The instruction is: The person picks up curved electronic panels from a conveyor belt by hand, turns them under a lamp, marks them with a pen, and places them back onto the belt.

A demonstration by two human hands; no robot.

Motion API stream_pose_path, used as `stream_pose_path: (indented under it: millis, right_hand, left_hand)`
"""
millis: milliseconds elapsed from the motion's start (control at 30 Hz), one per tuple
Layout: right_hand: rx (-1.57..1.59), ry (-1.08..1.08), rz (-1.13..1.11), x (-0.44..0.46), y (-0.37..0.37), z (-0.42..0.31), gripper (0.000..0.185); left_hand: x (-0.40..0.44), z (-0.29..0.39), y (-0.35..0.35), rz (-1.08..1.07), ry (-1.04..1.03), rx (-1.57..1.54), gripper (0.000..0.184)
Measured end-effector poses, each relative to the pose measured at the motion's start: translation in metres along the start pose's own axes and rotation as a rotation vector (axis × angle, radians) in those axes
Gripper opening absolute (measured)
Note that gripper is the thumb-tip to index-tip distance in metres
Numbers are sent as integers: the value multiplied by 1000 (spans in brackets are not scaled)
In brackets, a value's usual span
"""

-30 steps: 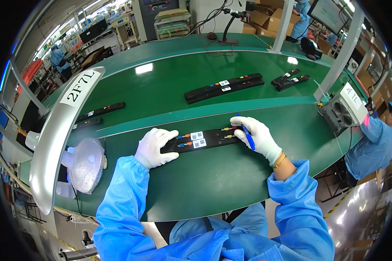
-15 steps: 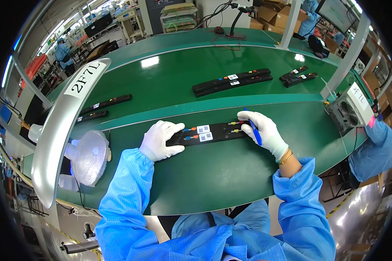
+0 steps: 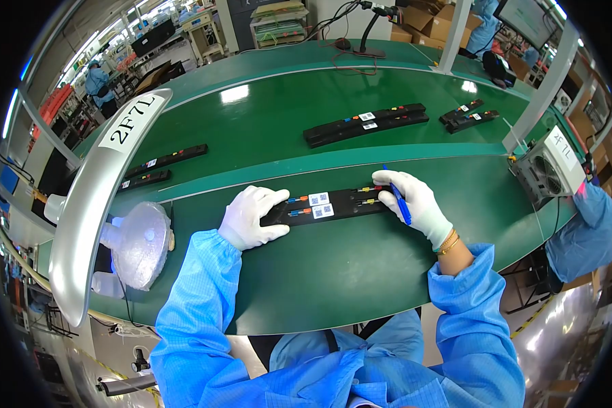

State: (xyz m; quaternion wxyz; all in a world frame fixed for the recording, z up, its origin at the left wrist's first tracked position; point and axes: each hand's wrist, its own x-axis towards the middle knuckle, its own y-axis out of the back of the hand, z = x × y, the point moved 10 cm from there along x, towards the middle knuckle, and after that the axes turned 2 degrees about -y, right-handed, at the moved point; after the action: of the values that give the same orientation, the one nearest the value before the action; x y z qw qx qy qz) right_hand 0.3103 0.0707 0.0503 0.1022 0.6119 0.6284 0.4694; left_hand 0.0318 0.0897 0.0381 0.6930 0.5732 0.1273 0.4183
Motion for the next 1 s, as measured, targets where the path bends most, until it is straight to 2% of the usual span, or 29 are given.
stream_pose_path:
  millis: [1000]
  right_hand:
    - [5, 8, 10, -1, 1, 1, 30]
  left_hand:
    - [0, 1, 1, 6, -15, 5, 67]
